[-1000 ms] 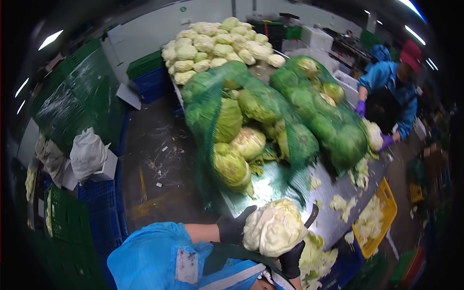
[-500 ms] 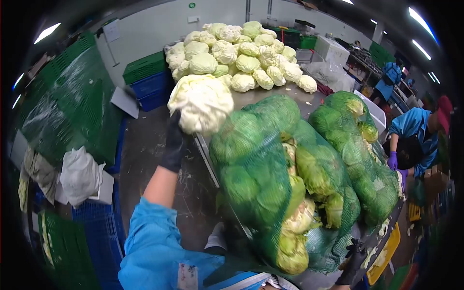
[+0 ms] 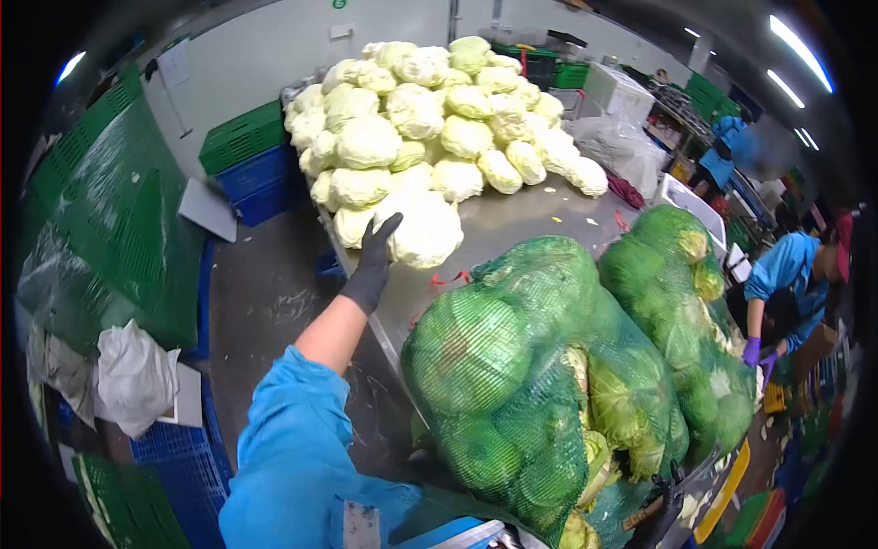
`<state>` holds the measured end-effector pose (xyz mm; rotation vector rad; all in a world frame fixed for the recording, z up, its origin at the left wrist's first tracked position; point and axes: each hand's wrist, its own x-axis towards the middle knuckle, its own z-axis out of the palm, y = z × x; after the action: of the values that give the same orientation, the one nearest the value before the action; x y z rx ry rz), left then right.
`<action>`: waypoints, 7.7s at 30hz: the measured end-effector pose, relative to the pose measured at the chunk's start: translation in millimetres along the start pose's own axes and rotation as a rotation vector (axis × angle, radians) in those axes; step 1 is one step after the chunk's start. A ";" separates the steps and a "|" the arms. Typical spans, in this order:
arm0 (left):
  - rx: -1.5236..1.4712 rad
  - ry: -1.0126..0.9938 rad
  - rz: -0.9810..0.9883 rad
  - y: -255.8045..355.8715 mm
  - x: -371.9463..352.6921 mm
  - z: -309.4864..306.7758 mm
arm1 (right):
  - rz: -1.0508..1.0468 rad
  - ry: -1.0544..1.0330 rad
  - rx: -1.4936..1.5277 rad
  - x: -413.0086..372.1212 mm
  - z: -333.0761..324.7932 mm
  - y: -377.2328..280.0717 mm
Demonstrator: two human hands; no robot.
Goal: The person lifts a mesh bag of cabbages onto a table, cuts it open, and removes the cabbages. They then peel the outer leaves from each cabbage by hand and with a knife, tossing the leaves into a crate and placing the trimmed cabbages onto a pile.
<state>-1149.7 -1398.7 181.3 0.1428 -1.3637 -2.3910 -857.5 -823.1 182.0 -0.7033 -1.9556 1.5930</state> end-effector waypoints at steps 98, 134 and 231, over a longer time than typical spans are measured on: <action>0.504 -0.768 -0.552 -247.1 -575.7 302.8 | 0.271 0.132 0.452 -46.8 -244.8 180.0; 0.882 -1.115 -0.030 -305.5 -683.0 480.0 | 0.206 -0.453 -0.352 -12.7 -405.8 195.7; 0.661 -1.287 -0.659 -316.3 -750.3 477.5 | 0.015 0.130 -0.546 -56.4 -480.8 206.0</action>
<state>-675.9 -587.5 88.8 -1.1236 -3.0192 -2.3611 -475.7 -482.3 60.2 -1.0003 -2.3032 0.9835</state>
